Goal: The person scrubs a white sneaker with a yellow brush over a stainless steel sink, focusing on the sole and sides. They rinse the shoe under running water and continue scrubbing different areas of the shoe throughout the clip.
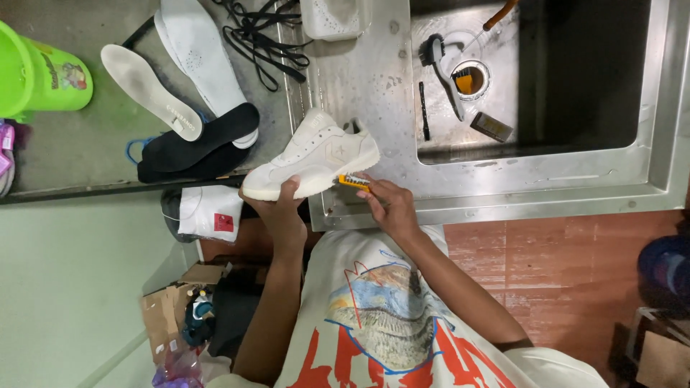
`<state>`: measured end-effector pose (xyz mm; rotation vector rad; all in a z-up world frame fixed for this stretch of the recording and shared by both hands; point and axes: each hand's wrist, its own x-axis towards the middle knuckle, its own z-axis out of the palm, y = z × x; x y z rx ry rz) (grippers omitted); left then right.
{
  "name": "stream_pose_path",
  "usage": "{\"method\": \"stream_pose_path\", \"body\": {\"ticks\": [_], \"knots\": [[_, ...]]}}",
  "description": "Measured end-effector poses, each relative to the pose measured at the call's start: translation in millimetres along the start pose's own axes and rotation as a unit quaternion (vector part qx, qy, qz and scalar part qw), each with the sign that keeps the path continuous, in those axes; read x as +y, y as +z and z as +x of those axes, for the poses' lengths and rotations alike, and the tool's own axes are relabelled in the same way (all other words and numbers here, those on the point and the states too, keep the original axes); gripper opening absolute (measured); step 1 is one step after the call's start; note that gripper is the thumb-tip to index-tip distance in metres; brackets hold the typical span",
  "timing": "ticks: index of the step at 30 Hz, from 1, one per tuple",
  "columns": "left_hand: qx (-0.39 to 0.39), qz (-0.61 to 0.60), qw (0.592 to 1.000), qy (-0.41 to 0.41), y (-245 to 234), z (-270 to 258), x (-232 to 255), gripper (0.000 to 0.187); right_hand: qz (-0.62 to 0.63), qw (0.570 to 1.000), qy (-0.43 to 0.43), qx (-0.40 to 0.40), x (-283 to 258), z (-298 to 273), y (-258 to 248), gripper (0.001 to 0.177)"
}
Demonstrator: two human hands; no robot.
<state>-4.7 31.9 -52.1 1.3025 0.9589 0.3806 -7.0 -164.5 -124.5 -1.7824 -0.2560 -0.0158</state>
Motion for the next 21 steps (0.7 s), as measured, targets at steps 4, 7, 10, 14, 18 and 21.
{"method": "stream_pose_path", "body": {"ticks": [4, 7, 10, 14, 18, 21], "knots": [[0.002, -0.006, 1.000, -0.005, -1, 0, 0, 0.096, -0.018, 1.000, -0.003, -0.017, 18, -7, 2, 0.014], [-0.001, 0.001, 1.000, -0.001, 4, -2, 2, 0.096, 0.007, 1.000, -0.003, 0.004, -1, 7, 6, 0.017], [-0.012, 0.044, 0.999, 0.020, 2, 10, -5, 0.090, 0.001, 0.999, -0.031, -0.007, -7, 20, 1, 0.015], [-0.030, 0.048, 0.997, 0.060, -2, 11, -12, 0.095, 0.010, 1.000, -0.012, -0.021, 8, 8, -8, 0.010], [-0.049, 0.070, 0.992, 0.092, 0, 3, -9, 0.094, -0.008, 0.999, -0.029, -0.023, -23, 24, -4, 0.019], [-0.072, 0.061, 0.991, 0.100, 3, 3, -1, 0.094, -0.024, 0.998, -0.041, -0.040, -16, 24, -11, 0.027]]}}
